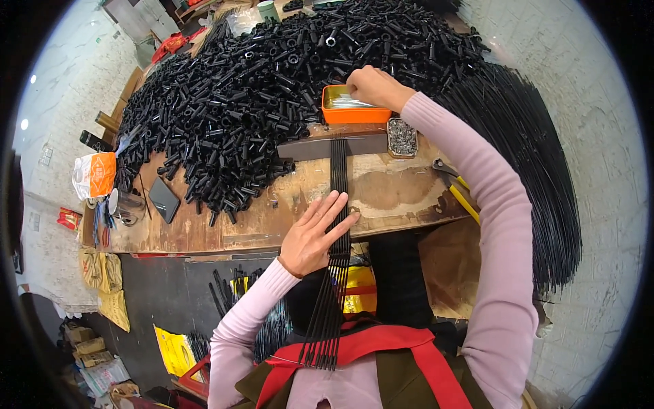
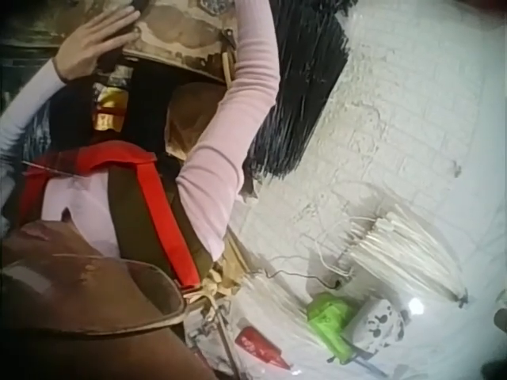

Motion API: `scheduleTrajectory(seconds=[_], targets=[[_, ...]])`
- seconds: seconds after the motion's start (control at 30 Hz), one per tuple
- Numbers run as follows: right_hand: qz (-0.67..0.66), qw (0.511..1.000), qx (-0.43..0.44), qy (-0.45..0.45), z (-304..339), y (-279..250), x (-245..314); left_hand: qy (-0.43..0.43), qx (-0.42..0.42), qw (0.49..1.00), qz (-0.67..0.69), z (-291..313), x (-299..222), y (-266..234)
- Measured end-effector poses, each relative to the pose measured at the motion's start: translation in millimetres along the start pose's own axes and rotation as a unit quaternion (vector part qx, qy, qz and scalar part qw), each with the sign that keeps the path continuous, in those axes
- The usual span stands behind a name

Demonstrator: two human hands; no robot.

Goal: Assembling and trimming bundles of thin black cables at a workbench fixture.

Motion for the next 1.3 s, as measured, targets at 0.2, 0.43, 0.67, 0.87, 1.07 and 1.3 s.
scheduleTrajectory(seconds=[0.2,0.43,0.67,0.87,1.07,1.3], targets=[[0.035,0.983,-0.141,-0.109,56.4,-26.6,62.5,-0.007,-0.024,0.999,0.020,3.4,1.4,-2.3],[0.033,0.992,-0.044,-0.111,90.8,2.0,65.5,-0.003,-0.040,0.999,0.007,2.1,3.0,0.1],[0.045,0.991,-0.058,-0.109,95.9,0.3,61.8,-0.004,-0.037,0.999,0.015,1.4,2.5,-0.2],[0.055,0.991,-0.047,-0.111,91.8,-2.6,71.8,-0.005,-0.035,0.999,0.013,1.5,2.4,0.8],[0.049,0.989,-0.052,-0.128,94.3,-0.8,68.4,-0.006,-0.034,0.999,0.011,1.3,1.6,0.3],[0.049,0.989,-0.056,-0.125,95.1,-1.4,66.7,-0.004,-0.039,0.999,0.009,1.8,2.9,1.1]])
Point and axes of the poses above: each hand's wrist, its own z-axis away from the middle knuckle, its own y-axis out of the palm, x = y × z, the point moved 6 cm from there along -z, towards the middle knuckle, and after that the axes turned 8 degrees about z, right-handed, at the moved point
